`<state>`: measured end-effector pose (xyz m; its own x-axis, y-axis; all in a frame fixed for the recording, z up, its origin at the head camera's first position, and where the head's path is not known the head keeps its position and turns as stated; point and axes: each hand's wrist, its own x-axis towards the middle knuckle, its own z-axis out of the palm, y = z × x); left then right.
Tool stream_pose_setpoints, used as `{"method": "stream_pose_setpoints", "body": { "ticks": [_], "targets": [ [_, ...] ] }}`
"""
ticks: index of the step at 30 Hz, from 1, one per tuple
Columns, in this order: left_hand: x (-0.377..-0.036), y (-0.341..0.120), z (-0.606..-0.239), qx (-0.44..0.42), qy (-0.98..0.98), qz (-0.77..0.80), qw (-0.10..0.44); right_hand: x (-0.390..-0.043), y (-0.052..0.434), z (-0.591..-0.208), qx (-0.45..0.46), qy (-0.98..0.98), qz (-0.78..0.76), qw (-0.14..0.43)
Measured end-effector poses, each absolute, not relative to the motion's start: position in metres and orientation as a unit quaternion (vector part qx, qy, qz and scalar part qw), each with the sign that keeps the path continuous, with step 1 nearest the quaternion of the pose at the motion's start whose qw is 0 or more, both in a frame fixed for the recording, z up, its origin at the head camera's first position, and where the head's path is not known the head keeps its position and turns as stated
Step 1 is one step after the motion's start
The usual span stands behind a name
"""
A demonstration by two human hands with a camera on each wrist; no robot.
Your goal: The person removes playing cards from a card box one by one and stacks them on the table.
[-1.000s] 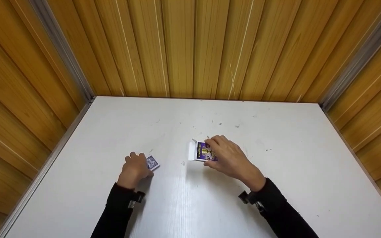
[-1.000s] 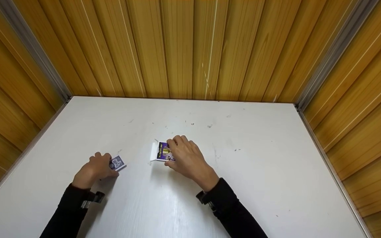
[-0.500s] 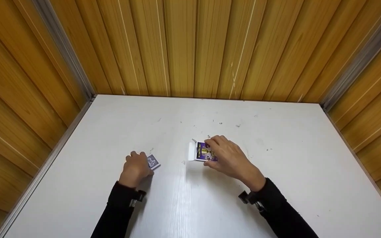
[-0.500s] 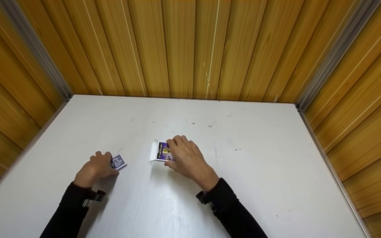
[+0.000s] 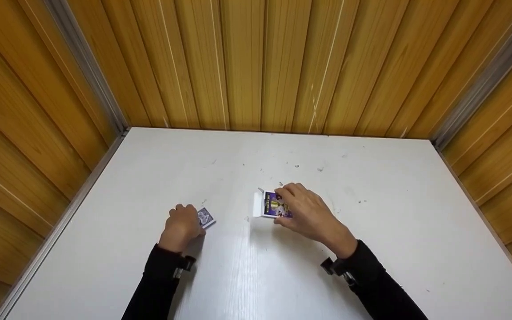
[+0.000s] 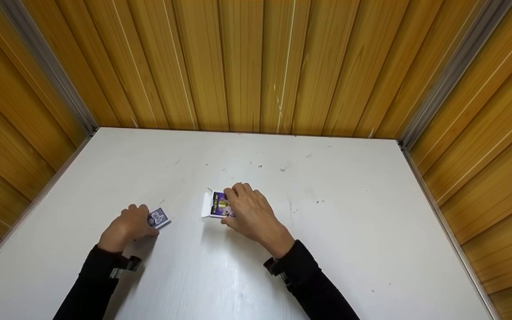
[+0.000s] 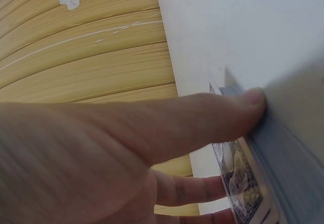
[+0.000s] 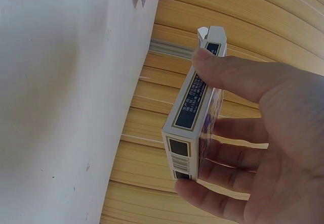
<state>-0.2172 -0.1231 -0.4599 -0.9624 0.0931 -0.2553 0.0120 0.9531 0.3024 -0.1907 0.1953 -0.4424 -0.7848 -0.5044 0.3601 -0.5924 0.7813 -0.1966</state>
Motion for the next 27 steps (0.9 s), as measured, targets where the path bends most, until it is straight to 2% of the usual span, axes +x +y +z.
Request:
{"method": "stream_pose_setpoints", "body": {
  "ticks": [7, 12, 14, 16, 20, 22, 27],
  "targets": [
    [-0.216, -0.123, -0.457, 0.018, 0.981, 0.151, 0.120, -0.190, 0.193, -0.444, 0.303, -0.931, 0.141, 0.149],
    [-0.214, -0.120, -0.448, 0.016, 0.987, 0.137, 0.079, -0.188, 0.190, -0.445, 0.303, -0.932, 0.137, 0.146],
    [-0.211, -0.115, -0.443, 0.023, 0.990, 0.134, 0.030, -0.187, 0.189, -0.446, 0.304, -0.932, 0.138, 0.145],
    [-0.208, -0.107, -0.437, 0.040, 0.987, 0.148, -0.041, -0.187, 0.188, -0.446, 0.305, -0.931, 0.139, 0.144],
    [-0.199, -0.087, -0.429, 0.095, 0.956, 0.234, -0.151, -0.186, 0.186, -0.447, 0.313, -0.928, 0.139, 0.146],
    [-0.195, -0.076, -0.427, 0.127, 0.934, 0.294, -0.157, -0.185, 0.184, -0.447, 0.317, -0.926, 0.140, 0.147],
    [-0.189, -0.054, -0.430, 0.202, 0.884, 0.406, -0.112, -0.184, 0.181, -0.447, 0.325, -0.924, 0.141, 0.147]
  ]
}}
